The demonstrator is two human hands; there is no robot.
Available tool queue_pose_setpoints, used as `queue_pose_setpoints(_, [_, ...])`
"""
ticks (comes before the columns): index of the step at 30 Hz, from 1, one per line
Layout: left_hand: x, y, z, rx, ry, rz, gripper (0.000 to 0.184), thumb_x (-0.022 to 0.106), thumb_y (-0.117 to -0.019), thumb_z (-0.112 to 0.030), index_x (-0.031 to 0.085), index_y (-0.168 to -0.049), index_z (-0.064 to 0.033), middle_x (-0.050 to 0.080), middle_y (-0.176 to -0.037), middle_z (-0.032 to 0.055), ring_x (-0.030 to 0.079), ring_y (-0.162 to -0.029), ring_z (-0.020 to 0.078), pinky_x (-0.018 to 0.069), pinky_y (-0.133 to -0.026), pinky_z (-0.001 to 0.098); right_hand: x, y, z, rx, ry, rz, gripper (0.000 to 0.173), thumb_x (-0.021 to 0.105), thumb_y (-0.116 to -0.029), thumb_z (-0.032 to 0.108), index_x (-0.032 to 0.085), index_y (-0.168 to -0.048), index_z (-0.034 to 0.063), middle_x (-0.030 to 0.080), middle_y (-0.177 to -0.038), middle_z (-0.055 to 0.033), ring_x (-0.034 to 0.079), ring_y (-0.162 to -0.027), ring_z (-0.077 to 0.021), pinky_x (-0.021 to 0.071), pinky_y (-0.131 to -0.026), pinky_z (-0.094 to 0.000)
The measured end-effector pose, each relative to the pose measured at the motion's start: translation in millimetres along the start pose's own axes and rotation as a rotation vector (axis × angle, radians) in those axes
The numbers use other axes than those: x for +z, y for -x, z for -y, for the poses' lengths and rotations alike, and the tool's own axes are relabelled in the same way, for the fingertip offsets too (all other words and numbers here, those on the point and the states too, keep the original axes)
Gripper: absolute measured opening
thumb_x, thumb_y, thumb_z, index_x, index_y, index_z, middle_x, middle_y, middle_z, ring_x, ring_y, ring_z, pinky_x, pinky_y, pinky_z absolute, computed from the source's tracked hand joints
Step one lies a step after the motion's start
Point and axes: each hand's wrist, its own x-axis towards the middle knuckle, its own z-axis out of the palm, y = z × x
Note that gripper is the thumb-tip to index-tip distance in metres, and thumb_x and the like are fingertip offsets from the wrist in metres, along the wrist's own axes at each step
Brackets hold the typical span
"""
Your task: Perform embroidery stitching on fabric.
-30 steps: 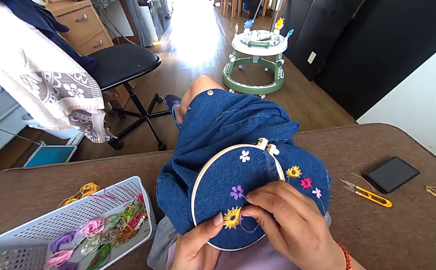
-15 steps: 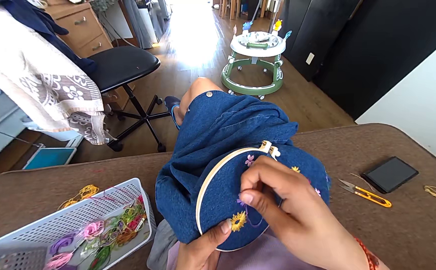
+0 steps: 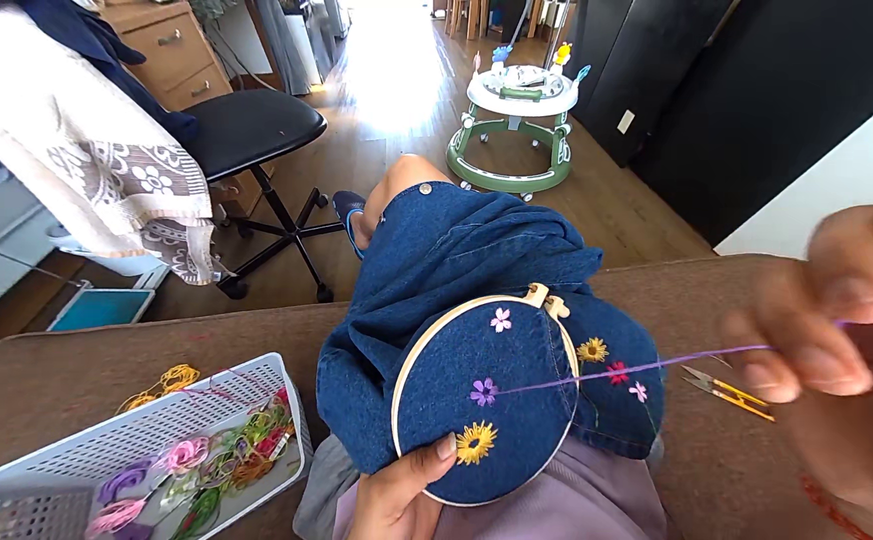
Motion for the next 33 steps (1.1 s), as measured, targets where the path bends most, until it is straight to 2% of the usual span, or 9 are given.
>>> queue_pose_setpoints(3, [0, 0, 0, 0.001, 0.006, 0.003, 0.027, 0.069, -0.0889, 0.006, 0.073, -0.115, 0.0001, 0.075, -0.112, 0.0173, 0.073, -0.108, 0.0254, 0.0571, -0.100, 0.0452, -3, 1, 4, -0.038, -0.022, -0.055, 0.013, 0.045, -0.1100, 0.016, 0.053, -0.102, 0.0103, 0.059, -0.076, -0.0007, 0.063, -0.056, -0.0107, 0.0607, -0.051, -0.0243])
queue_pose_setpoints(10, [0, -1, -1, -0.021, 0.025, -0.002, 0.026, 0.069, -0.0896, 0.006, 0.073, -0.114, 0.0005, 0.075, -0.112, 0.0179, 0.073, -0.108, 0.0258, 0.0569, -0.100, 0.0456, -12, 0, 0, -0.078, -0.005, -0.118, 0.018, 0.037, -0.1113, 0.015, 0.052, -0.101, 0.0121, 0.059, -0.077, 0.0008, 0.063, -0.058, -0.0087, 0.0586, -0.052, -0.0204])
queue_pose_setpoints(12, [0, -1, -2, -0.030, 0.042, -0.012, 0.025, 0.068, -0.0898, 0.005, 0.073, -0.114, 0.0010, 0.075, -0.112, 0.0184, 0.073, -0.108, 0.0260, 0.0572, -0.099, 0.0458, -13, 1, -2, -0.065, 0.059, -0.109, 0.015, 0.043, -0.1108, 0.018, 0.054, -0.103, 0.0138, 0.061, -0.077, 0.0024, 0.063, -0.056, -0.0079, 0.0583, -0.049, -0.0204])
queue_pose_setpoints(16, [0, -4, -5, -0.085, 0.095, 0.040, 0.024, 0.066, -0.0918, 0.002, 0.074, -0.114, -0.0003, 0.075, -0.113, 0.0167, 0.072, -0.109, 0.0243, 0.0564, -0.101, 0.0439, 7, 22, -19, -0.019, 0.360, -0.017, 0.011, 0.050, -0.1085, 0.038, 0.055, -0.110, 0.0275, 0.061, -0.082, 0.0110, 0.059, -0.054, -0.0027, 0.0544, -0.043, -0.0194])
queue_pose_setpoints(18, [1, -4, -6, -0.091, 0.104, 0.043, 0.024, 0.066, -0.0920, 0.002, 0.075, -0.114, -0.0007, 0.075, -0.113, 0.0164, 0.072, -0.109, 0.0241, 0.0567, -0.100, 0.0436, 19, 40, -34, 0.002, 0.465, 0.091, 0.014, 0.049, -0.1089, 0.037, 0.055, -0.110, 0.0253, 0.061, -0.083, 0.0095, 0.058, -0.057, -0.0010, 0.0529, -0.047, -0.0176])
queue_pose_setpoints(21, [0, -3, -5, -0.079, 0.075, 0.007, 0.024, 0.066, -0.0913, 0.002, 0.075, -0.113, -0.0010, 0.075, -0.112, 0.0163, 0.073, -0.107, 0.0245, 0.0575, -0.098, 0.0444, 27, 62, -56, 0.024, 0.498, 0.285, 0.018, 0.049, -0.1096, 0.029, 0.058, -0.107, 0.0134, 0.060, -0.094, 0.0013, 0.059, -0.068, -0.0010, 0.0536, -0.056, -0.0165])
queue_pose_setpoints(24, [1, -3, -3, -0.062, 0.051, -0.039, 0.025, 0.068, -0.0887, 0.005, 0.074, -0.112, 0.0001, 0.075, -0.110, 0.0173, 0.074, -0.105, 0.0257, 0.0586, -0.097, 0.0456, 35, 72, -65, -0.008, 0.569, 0.356, 0.015, 0.052, -0.1079, 0.020, 0.060, -0.107, 0.0077, 0.060, -0.100, -0.0040, 0.059, -0.076, -0.0007, 0.0537, -0.062, -0.0136])
queue_pose_setpoints(29, [1, -3, -2, -0.068, 0.053, -0.080, 0.026, 0.070, -0.0860, 0.008, 0.073, -0.111, 0.0016, 0.075, -0.109, 0.0185, 0.074, -0.104, 0.0269, 0.0585, -0.096, 0.0469, 41, 75, -77, -0.115, 0.772, 0.318, 0.018, 0.055, -0.1035, 0.021, 0.069, -0.105, 0.0089, 0.058, -0.087, -0.0016, 0.054, -0.073, -0.0011, 0.0468, -0.063, -0.0115])
queue_pose_setpoints(33, [0, -3, -2, -0.061, 0.056, -0.083, 0.026, 0.071, -0.0851, 0.008, 0.073, -0.110, 0.0017, 0.075, -0.108, 0.0186, 0.074, -0.104, 0.0267, 0.0587, -0.096, 0.0466, 42, 76, -81, -0.118, 0.781, 0.315, 0.019, 0.056, -0.1017, 0.020, 0.070, -0.103, 0.0080, 0.057, -0.083, -0.0004, 0.053, -0.072, -0.0001, 0.0446, -0.064, -0.0101])
